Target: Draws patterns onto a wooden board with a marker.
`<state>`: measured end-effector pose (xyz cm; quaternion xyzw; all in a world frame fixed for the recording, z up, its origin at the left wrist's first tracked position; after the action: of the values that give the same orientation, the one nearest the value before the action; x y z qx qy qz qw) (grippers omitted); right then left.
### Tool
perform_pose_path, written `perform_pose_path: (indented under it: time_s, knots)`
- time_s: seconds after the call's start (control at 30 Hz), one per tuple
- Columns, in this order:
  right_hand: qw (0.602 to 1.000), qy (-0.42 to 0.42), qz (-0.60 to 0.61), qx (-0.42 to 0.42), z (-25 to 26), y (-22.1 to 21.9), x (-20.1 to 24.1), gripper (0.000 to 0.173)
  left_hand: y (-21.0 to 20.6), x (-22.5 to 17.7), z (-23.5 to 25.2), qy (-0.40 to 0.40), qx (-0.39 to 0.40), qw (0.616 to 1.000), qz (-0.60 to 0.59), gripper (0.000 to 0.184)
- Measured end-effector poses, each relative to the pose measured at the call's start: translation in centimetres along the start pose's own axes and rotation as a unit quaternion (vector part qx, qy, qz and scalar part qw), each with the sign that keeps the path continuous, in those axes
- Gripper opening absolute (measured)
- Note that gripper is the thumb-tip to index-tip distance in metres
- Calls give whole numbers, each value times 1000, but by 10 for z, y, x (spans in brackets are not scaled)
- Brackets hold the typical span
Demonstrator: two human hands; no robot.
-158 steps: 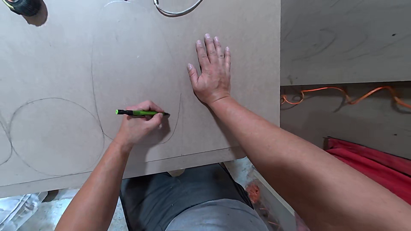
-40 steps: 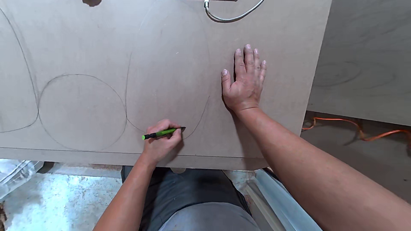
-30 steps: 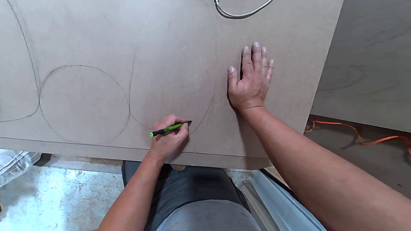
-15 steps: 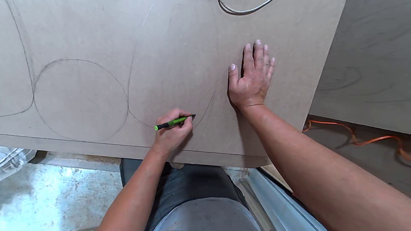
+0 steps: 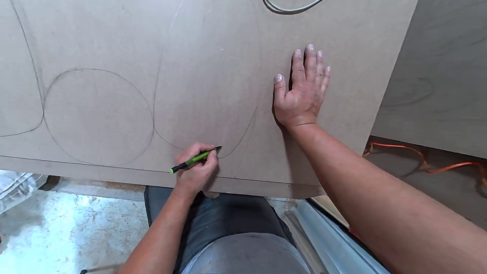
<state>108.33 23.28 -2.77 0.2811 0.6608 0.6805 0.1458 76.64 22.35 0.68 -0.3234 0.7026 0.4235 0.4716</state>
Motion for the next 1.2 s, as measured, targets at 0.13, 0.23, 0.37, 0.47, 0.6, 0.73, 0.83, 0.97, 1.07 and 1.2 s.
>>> perform_pose_path:
  time_s: [0.13,0.23,0.37,0.47,0.6,0.73,0.83,0.97,1.07,1.2]
  knots:
    - [1000,0,2,2,-1,2,1,69,2,-5,-6,9,-4,999,31,12]
    - [1000,-1,6,3,-1,1,1,69,21,0,-11,38,-48,998,25,11]
    - [1000,0,4,5,0,2,0,70,37,11,-8,33,-104,994,-27,11]
    - [1000,-1,2,7,0,2,1,70,23,6,-9,36,-93,995,-18,10]
    - [1000,-1,1,6,0,2,1,70,-9,-2,-17,26,-54,998,-8,11]
    - [1000,0,4,5,-1,1,0,69,-16,-2,-19,10,-64,998,23,12]
    - [1000,1,7,0,-1,1,1,69,-5,-1,-20,23,-82,996,29,12]
    - [1000,3,8,1,-1,2,1,70,23,4,-15,47,-128,990,21,11]
    - [1000,1,7,-3,0,1,1,70,42,10,-4,49,-172,984,-17,11]
    - [1000,1,7,-1,0,1,0,70,44,10,1,45,-173,982,-55,10]
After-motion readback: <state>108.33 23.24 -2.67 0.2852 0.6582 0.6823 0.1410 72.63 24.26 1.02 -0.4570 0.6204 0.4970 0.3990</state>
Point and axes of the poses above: each hand's wrist, its own z-axis towards the middle knuckle, its own y-axis out of the back of the hand, x = y × z, the point moved 1 cm from there along z, towards the middle knuckle, and after that the axes turned 2 degrees about -y, right-handed, at the moved point
